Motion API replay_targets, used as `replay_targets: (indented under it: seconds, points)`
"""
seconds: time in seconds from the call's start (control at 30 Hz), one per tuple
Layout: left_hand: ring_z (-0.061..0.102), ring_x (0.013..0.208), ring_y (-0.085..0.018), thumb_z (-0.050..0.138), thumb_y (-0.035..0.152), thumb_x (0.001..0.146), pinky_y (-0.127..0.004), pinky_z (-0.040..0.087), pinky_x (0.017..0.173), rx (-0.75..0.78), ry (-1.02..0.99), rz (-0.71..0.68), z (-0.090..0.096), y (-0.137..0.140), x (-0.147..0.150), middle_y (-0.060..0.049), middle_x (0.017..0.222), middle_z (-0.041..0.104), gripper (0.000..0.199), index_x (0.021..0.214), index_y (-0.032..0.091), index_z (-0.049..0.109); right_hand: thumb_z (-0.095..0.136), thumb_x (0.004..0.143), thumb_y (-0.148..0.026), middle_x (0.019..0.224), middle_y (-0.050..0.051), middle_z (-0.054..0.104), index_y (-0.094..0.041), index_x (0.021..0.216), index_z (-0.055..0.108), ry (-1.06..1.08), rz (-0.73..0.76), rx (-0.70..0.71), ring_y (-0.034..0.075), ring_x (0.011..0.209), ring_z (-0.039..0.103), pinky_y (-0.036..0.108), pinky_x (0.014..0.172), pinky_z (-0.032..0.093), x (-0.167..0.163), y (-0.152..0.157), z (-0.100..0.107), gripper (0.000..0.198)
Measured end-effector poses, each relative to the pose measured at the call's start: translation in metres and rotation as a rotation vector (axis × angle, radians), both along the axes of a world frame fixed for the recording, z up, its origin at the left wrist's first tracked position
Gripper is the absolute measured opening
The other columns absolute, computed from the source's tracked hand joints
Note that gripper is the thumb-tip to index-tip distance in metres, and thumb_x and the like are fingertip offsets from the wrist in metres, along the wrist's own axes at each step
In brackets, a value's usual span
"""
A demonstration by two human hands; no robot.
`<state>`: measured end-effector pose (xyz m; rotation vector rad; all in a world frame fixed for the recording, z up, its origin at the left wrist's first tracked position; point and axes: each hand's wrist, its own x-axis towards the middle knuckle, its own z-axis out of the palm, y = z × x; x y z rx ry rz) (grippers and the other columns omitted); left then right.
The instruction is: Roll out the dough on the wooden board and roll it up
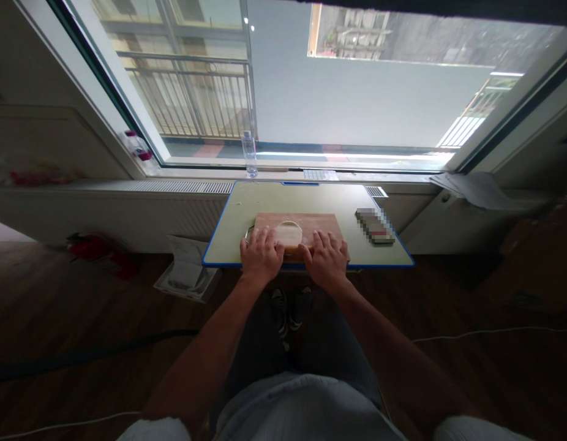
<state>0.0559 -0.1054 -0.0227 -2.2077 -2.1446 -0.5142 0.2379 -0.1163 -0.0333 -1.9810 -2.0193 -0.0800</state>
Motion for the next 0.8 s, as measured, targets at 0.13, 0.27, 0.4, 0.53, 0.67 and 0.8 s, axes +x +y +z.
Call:
replay_targets:
  seconds: [0.13, 0.27, 0.4, 0.53, 0.67, 0.8]
  points:
    - [0.044, 0.159, -0.031, 0.034, 0.043, 0.107, -0.059, 0.034, 0.128, -0.05, 0.007, -0.001, 0.005, 0.012, 0.0, -0.006, 0.172, 0.049, 0.06, 0.161, 0.031, 0.057, 0.027, 0.113, -0.061, 0.171, 0.016, 0.048, -0.013, 0.164, 0.051, -0.011, 0.013, -0.035, 0.035, 0.161, 0.036, 0.063, 0.131, 0.019, 0.0, 0.012, 0.006, 0.074]
    - [0.044, 0.158, -0.03, 0.032, 0.043, 0.107, -0.063, 0.03, 0.131, -0.12, 0.012, -0.009, 0.009, 0.024, 0.0, -0.006, 0.173, 0.049, 0.06, 0.161, 0.032, 0.056, 0.028, 0.114, -0.06, 0.171, 0.017, 0.048, -0.013, 0.164, 0.051, -0.021, 0.013, -0.074, 0.035, 0.161, 0.036, 0.063, 0.13, 0.021, 0.0, 0.02, 0.012, 0.073]
    - [0.043, 0.159, -0.031, 0.029, 0.043, 0.108, -0.067, 0.025, 0.132, -0.176, 0.012, -0.024, 0.013, 0.034, -0.002, -0.008, 0.174, 0.047, 0.062, 0.163, 0.03, 0.054, 0.027, 0.114, -0.061, 0.173, 0.018, 0.044, -0.014, 0.165, 0.05, -0.041, 0.017, -0.126, 0.036, 0.163, 0.033, 0.063, 0.13, 0.022, -0.001, 0.027, 0.019, 0.073]
    - [0.039, 0.161, -0.033, 0.028, 0.046, 0.107, -0.07, 0.023, 0.132, -0.241, 0.024, -0.028, 0.016, 0.045, -0.002, -0.008, 0.176, 0.043, 0.065, 0.165, 0.028, 0.051, 0.027, 0.114, -0.062, 0.175, 0.018, 0.041, -0.012, 0.167, 0.047, -0.052, 0.022, -0.17, 0.039, 0.164, 0.031, 0.065, 0.13, 0.023, -0.001, 0.036, 0.024, 0.075]
    - [0.036, 0.163, -0.033, 0.025, 0.05, 0.108, -0.069, 0.021, 0.133, -0.278, 0.042, -0.016, 0.018, 0.056, -0.002, -0.007, 0.178, 0.04, 0.067, 0.167, 0.028, 0.048, 0.028, 0.114, -0.061, 0.176, 0.017, 0.04, -0.012, 0.168, 0.045, -0.064, 0.018, -0.191, 0.04, 0.164, 0.03, 0.064, 0.13, 0.023, -0.001, 0.045, 0.027, 0.075]
    - [0.034, 0.164, -0.033, 0.024, 0.051, 0.107, -0.069, 0.02, 0.133, -0.291, 0.039, -0.018, 0.02, 0.065, 0.0, -0.008, 0.179, 0.038, 0.069, 0.168, 0.028, 0.047, 0.029, 0.114, -0.06, 0.175, 0.016, 0.042, -0.013, 0.169, 0.045, -0.075, 0.029, -0.188, 0.041, 0.163, 0.031, 0.064, 0.13, 0.024, 0.001, 0.055, 0.027, 0.074]
